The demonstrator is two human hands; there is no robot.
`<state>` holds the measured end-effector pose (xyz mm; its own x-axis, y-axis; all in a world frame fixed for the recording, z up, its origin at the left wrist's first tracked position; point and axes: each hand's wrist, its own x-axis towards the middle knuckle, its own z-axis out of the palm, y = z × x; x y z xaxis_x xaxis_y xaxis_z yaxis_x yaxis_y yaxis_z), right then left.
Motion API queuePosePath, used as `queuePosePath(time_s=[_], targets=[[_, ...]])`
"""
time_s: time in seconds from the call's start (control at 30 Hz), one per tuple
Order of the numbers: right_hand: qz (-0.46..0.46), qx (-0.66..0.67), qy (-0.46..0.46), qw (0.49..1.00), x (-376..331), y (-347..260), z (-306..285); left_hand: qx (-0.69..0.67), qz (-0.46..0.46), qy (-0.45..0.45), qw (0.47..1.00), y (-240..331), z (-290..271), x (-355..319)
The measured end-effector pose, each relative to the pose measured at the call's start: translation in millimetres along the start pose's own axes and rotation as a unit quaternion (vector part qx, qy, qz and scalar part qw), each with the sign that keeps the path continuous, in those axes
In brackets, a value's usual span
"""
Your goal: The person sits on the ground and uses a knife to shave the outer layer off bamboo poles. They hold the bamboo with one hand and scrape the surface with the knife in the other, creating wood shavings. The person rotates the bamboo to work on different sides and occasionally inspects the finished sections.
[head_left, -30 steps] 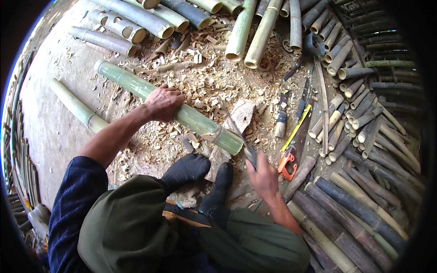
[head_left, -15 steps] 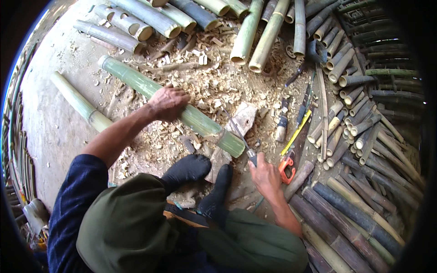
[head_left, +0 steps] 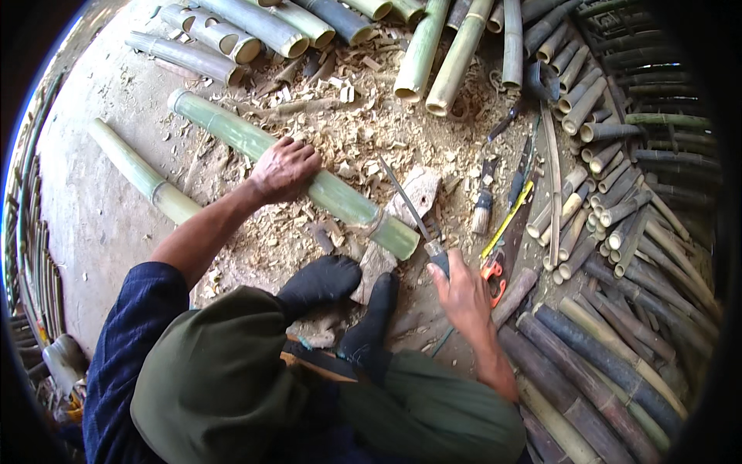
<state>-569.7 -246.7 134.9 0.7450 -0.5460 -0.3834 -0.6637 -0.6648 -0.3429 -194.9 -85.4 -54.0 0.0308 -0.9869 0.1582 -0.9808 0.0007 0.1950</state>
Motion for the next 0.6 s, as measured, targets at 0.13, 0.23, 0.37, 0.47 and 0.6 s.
queuePosePath(time_s=[0.13, 0.23, 0.37, 0.47, 0.6], targets=[[-0.160, 0.102, 0.186, 0.964, -10.3, -13.1, 2.4, 0.022, 0.003, 0.004, 1.000, 5.7, -12.7, -1.9], [-0.065, 0.054, 0.087, 0.993, -11.0, 28.2, 39.7, 0.018, 0.012, 0.017, 1.000, 6.4, -11.9, 3.8], [0.047, -0.023, -0.029, 0.998, -0.1, 10.5, 18.2, 0.017, 0.009, 0.065, 0.998, 2.5, -3.2, -1.7], [-0.058, 0.074, 0.086, 0.992, -11.5, -13.5, -5.5, 0.009, -0.016, -0.021, 1.000, 10.4, -17.8, 7.1], [-0.185, 0.104, 0.202, 0.956, -9.2, 5.3, 23.6, 0.031, -0.014, 0.034, 0.999, 7.9, -13.4, -7.4]])
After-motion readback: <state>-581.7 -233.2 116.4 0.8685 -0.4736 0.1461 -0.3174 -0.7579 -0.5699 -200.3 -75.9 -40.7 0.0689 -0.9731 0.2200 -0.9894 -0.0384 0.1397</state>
